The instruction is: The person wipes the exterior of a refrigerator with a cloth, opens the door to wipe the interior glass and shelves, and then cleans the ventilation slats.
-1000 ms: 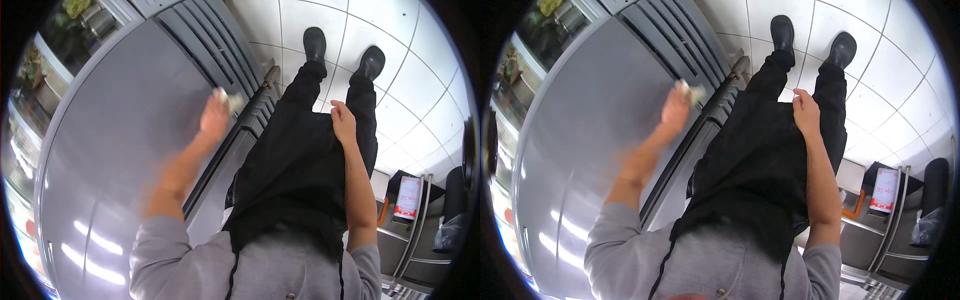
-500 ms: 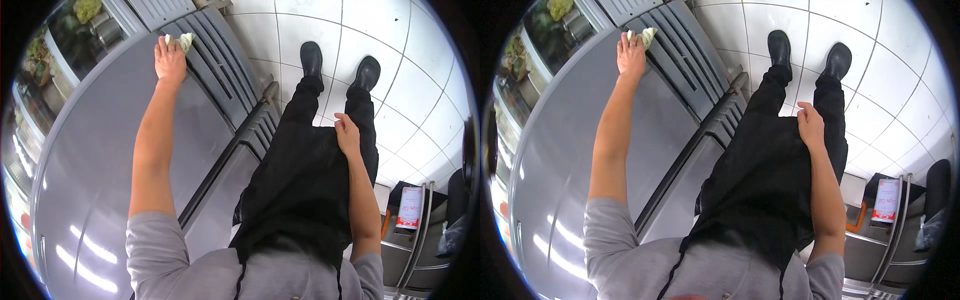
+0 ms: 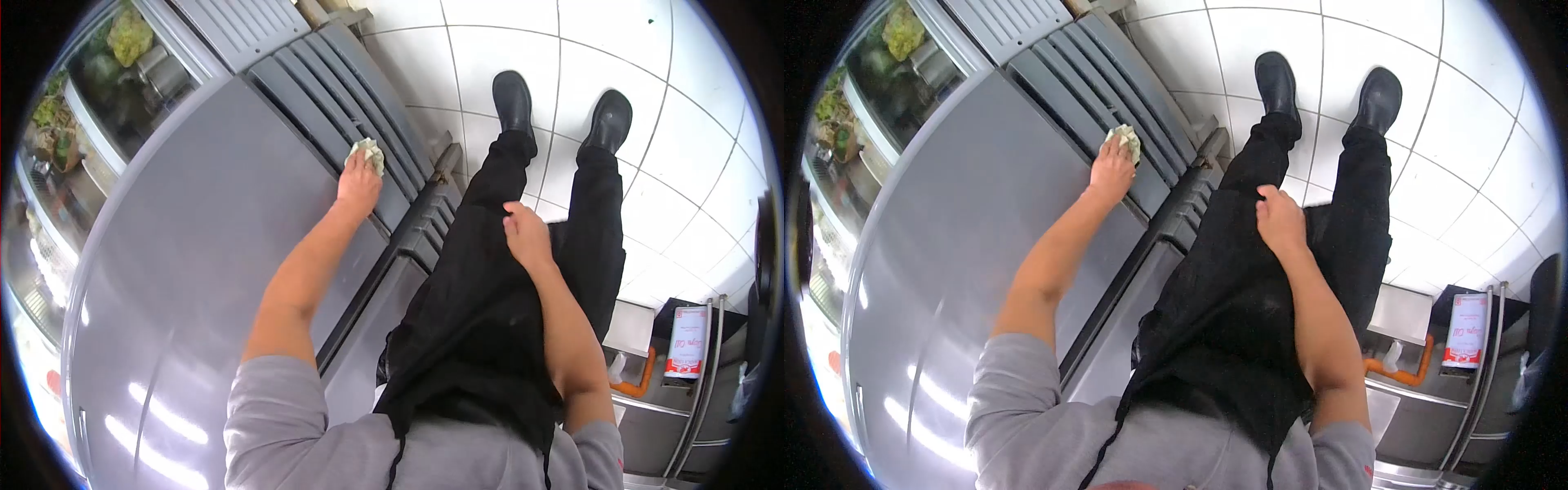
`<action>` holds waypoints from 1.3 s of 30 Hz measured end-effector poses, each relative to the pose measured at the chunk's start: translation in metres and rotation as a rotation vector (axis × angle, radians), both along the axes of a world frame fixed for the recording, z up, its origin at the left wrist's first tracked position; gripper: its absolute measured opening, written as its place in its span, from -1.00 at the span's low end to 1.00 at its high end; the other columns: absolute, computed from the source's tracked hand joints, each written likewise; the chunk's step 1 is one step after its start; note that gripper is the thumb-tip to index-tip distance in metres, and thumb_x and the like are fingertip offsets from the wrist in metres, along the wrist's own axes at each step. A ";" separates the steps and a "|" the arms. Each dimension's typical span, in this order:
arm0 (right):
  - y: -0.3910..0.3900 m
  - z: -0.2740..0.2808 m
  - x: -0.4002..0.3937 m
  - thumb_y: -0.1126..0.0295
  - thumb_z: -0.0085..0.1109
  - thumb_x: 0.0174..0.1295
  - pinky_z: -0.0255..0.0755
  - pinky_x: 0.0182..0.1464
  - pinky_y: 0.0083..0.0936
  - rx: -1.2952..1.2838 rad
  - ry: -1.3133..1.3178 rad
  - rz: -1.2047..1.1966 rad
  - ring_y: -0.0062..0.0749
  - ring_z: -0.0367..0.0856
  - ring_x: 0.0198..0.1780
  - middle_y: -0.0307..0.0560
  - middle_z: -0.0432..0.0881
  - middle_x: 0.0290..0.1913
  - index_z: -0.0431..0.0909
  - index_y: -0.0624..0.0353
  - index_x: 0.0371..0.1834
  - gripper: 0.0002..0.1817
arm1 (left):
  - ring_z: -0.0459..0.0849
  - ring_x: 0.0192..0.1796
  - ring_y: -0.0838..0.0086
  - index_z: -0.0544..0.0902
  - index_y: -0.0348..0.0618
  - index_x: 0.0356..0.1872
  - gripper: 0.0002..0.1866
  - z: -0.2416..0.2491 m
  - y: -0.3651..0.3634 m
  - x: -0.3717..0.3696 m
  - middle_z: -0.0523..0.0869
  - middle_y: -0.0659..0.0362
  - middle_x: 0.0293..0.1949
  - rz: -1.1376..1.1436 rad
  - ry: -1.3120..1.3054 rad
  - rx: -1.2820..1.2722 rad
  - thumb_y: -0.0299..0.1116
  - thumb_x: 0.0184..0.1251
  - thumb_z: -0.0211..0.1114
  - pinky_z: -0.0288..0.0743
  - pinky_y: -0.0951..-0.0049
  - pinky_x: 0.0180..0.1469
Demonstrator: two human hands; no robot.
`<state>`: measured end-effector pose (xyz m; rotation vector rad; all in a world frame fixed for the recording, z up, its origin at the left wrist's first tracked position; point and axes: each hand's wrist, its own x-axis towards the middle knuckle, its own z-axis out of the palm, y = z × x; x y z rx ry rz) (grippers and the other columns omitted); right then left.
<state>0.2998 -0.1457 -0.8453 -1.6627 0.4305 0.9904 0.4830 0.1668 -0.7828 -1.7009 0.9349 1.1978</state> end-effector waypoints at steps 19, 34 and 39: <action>-0.001 -0.031 0.030 0.33 0.16 0.35 0.54 -0.03 -0.27 -0.067 0.204 -0.180 -0.04 0.72 -0.12 0.05 0.74 -0.19 0.59 0.14 0.07 -0.73 | 0.58 0.07 0.29 0.75 -0.16 -0.21 -0.80 -0.002 0.001 0.028 0.69 0.15 -0.09 0.022 0.087 -0.082 -0.34 0.23 0.26 0.47 0.26 0.14; -0.004 -0.034 0.042 0.32 0.16 0.35 0.52 -0.11 -0.38 0.073 0.203 -0.379 -0.27 0.71 -0.24 0.02 0.74 -0.25 0.61 0.14 0.09 -0.70 | 0.59 0.21 0.09 0.60 -0.39 0.06 -0.66 -0.074 0.007 0.096 0.62 -0.14 0.12 0.357 -0.175 0.087 -0.35 0.40 0.14 0.57 0.15 0.18; -0.007 -0.029 0.048 0.34 0.16 0.37 0.50 -0.14 -0.46 0.117 0.191 -0.484 -0.40 0.66 -0.28 -0.06 0.72 -0.28 0.60 0.16 0.11 -0.71 | 0.60 0.15 0.24 0.63 -0.32 0.04 -0.64 -0.050 0.013 0.042 0.70 0.11 0.00 0.000 0.145 -0.191 -0.39 0.25 0.20 0.43 0.21 0.24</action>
